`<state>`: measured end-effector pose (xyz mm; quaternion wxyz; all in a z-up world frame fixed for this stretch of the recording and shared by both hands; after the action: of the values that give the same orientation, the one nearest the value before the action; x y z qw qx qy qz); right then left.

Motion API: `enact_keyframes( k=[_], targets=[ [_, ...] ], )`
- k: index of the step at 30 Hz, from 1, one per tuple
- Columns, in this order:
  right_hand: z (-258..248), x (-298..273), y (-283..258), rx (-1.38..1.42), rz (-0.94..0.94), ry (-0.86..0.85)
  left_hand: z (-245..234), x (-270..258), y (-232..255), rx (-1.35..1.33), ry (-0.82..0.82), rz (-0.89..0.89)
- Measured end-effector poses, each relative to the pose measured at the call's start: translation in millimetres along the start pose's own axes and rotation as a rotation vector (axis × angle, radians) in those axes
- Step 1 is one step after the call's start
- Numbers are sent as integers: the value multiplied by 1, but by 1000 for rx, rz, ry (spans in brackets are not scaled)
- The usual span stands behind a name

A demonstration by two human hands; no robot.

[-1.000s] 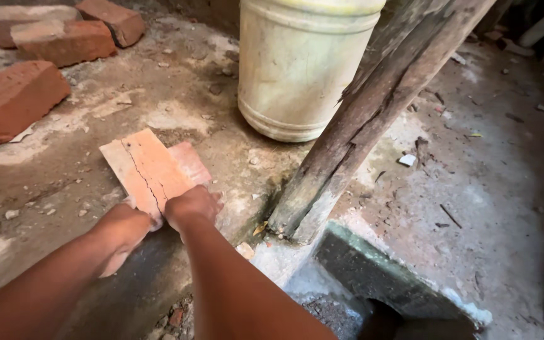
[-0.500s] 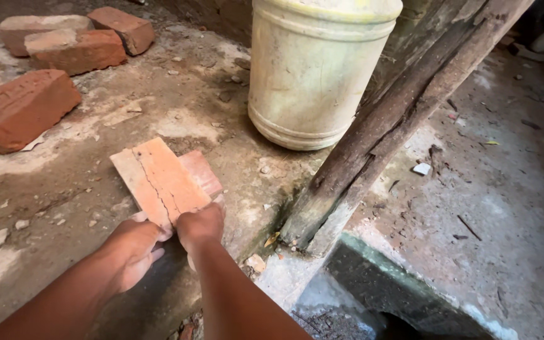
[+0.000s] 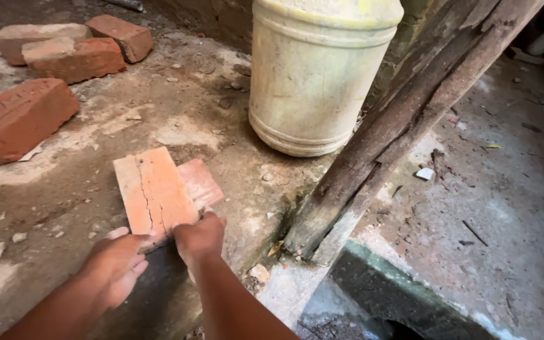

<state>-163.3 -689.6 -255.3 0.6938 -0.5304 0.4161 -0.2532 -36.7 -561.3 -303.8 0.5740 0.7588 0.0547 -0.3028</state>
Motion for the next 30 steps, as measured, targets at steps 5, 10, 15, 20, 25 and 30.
enact_keyframes(
  k=[5, 10, 15, 20, 25, 30],
  targets=[
    [13, 0, -9, 363, 54, 86, -22, 23, 4, -115, 59, -30],
    [16, 1, -19, 404, 203, 131, -28, 41, 12, -106, 53, -28],
    [16, -3, -30, 237, 255, 10, -39, 46, 22, -61, 24, 18],
    [18, -24, -34, 692, 209, 7, -39, 39, 32, -258, -81, -31],
    [8, -41, -53, 664, 180, 17, -31, 39, 45, -330, -3, -183],
    [4, -56, -79, 573, 93, -17, -42, 21, 68, -327, -54, -202]
  ],
)
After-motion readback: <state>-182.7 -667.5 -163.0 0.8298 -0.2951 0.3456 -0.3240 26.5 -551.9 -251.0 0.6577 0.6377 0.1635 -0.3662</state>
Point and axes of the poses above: each hand's wrist, its own x-axis towards the middle knuckle, its own z-axis out of the palm, y = z × x, the point moved 3 cm from there along x, towards the middle knuckle, and after that the axes turned 9 degrees about x, right-handed, at the moved point
